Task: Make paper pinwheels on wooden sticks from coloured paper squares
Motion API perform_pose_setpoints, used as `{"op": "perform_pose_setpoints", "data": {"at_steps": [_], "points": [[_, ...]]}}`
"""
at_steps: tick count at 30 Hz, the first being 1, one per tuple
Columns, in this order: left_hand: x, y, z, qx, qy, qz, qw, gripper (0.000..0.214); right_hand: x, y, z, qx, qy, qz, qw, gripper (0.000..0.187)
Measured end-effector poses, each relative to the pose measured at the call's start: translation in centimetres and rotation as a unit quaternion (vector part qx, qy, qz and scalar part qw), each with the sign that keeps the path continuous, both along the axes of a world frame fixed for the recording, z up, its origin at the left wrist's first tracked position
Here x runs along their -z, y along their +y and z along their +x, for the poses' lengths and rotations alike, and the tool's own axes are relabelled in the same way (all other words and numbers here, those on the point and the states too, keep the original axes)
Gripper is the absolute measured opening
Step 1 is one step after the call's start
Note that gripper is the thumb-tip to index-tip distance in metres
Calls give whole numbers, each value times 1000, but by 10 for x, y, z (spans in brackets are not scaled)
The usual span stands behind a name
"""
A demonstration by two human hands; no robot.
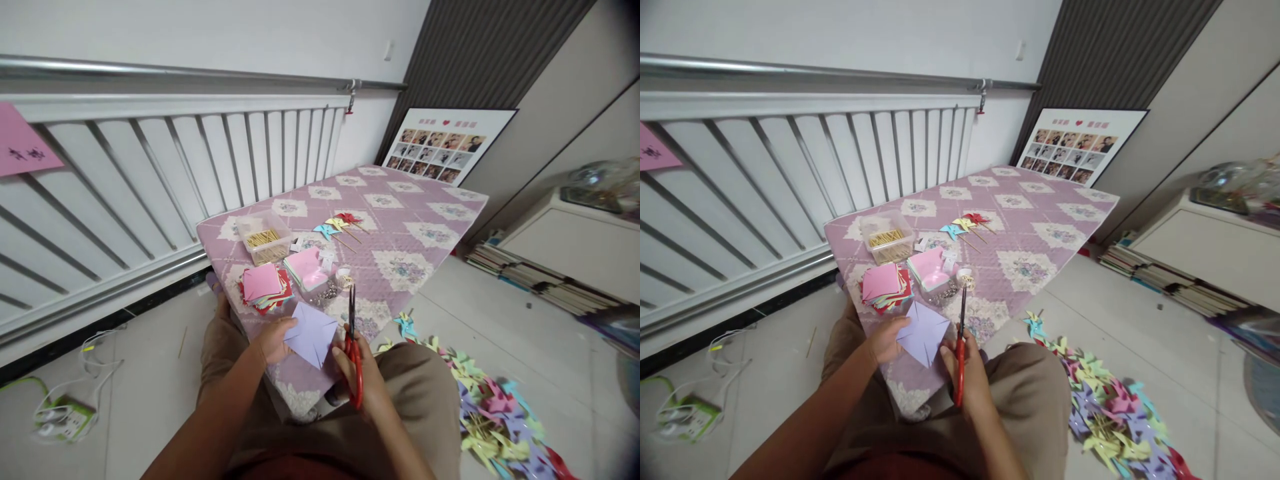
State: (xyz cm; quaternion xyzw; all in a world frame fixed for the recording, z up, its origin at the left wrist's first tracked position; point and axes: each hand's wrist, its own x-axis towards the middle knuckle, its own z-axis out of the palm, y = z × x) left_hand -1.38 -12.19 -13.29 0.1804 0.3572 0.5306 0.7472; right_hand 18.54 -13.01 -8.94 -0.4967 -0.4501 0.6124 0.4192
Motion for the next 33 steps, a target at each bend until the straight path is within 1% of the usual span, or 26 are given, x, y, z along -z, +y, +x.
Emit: {"op": "perform_pose_setpoints", "data": {"at_steps": [3,7,10,13,15,18,20,23,26,28,31,33], "points": [[-3,-2,6,10,-5,1,1000,23,4,1,-10,11,3,15,1000,58],[-4,-6,7,16,-12,-2,1000,22,9,-1,-15,37,6,3,999,59],[0,-12,6,18,-37,-5,999,33,9,-1,-17,58,18,0,998,58],[4,-22,11,10,-91,0,996,49,8,1,-19,64,44,-4,997,59],[5,-28,19,-6,-118,8,993,52,8,3,-21,67,59,-8,996,60],[3,-35,32,-46,-122,18,991,40,9,6,-22,73,66,-7,995,64],[0,-37,39,-67,-114,14,991,33,12,6,-23,61,57,-1,996,63],[-7,-34,46,-95,-100,-2,990,32,16,7,-22,30,21,21,999,60],[-12,-28,48,-127,-93,-13,987,34,19,8,-20,21,-27,47,998,57],[-14,-25,47,-149,-87,-17,985,34,18,9,-17,22,-36,53,998,56],[-14,-20,44,-182,-75,-24,980,36,12,5,-7,7,-19,33,999,57],[-13,-17,41,-206,-73,-28,975,38,8,-1,1,-28,19,0,999,57]]}}
